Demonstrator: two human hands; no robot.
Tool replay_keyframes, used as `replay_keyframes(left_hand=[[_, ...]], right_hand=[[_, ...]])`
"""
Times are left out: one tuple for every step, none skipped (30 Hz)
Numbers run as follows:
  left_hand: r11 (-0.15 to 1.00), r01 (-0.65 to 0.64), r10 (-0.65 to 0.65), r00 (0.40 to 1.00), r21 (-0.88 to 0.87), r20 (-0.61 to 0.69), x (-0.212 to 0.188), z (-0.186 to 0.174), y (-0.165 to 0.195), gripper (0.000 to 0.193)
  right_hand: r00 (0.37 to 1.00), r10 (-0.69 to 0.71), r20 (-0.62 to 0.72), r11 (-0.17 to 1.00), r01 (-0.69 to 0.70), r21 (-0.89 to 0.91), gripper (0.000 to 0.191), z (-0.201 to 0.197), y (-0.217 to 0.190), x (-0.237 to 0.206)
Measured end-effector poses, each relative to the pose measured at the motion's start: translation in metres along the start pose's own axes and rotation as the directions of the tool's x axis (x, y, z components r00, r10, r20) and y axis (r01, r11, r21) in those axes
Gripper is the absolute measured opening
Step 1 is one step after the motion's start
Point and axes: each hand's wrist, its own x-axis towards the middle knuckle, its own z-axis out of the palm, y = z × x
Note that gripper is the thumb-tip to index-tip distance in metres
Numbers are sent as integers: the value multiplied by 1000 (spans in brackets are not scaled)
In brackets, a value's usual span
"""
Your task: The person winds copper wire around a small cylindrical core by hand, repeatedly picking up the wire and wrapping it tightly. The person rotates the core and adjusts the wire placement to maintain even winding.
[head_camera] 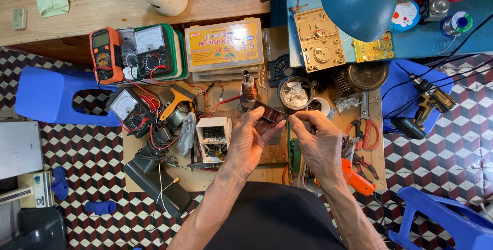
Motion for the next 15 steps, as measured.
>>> replay_keyframes(left_hand=[[1000, -7, 7, 1000, 3, 10, -1, 0, 0, 17], [1000, -9, 9, 1000, 3, 19, -1, 1, 0, 18], [1000, -10, 10, 1000, 4, 28, -2, 2, -1, 19], [1000, -12, 12, 999, 5, 37, -1, 2, -1, 20], [1000, -23, 22, 999, 20, 33, -1, 3, -2, 20], [999, -34, 33, 999, 36, 28, -2, 4, -3, 20], [998, -45, 43, 999, 52, 23, -2, 4, -4, 21], [994, -72, 69, 997, 81, 39, -1, 4, -4, 25], [989, -99, 93, 994, 110, 56, 0, 5, -4, 28], [982, -126, 116, 990, 139, 75, 1, 5, -4, 31], [978, -147, 138, 988, 148, 69, 2, 6, -5, 35], [973, -169, 161, 985, 156, 64, 4, 6, -4, 40], [967, -193, 186, 981, 165, 57, 6, 6, -2, 45], [963, -206, 198, 978, 172, 66, 9, 5, 1, 47], [959, -221, 211, 975, 178, 76, 12, 4, 8, 50]], right_hand=[[1000, -23, -13, 1000, 22, -11, 14, 1, 0, -1], [999, -45, -26, 999, 45, -24, 14, 1, -1, -2], [997, -63, -40, 998, 61, -31, 14, 1, -1, -3], [995, -81, -55, 996, 79, -38, 13, 2, -1, -3], [993, -99, -69, 994, 96, -45, 13, 2, -2, -3], [994, -99, -53, 995, 98, -30, 13, 2, -3, -5], [994, -100, -37, 995, 99, -15, 14, 1, -3, -7], [995, -100, -22, 995, 100, 0, 14, 1, -3, -8], [998, -66, -4, 998, 66, -5, 14, 1, -3, -6], [999, -32, 13, 999, 32, -11, 14, -1, -3, -4], [1000, 2, 30, 1000, -2, -18, 14, -4, -2, -1], [995, 80, 64, 997, -81, 9, 14, -8, 0, 2], [982, 155, 103, 987, -159, 33, 14, -13, 2, 5], [963, 228, 145, 970, -238, 53, 14, -20, 5, 7], [962, 187, 197, 964, -219, 153, 15, -26, 7, 9]])
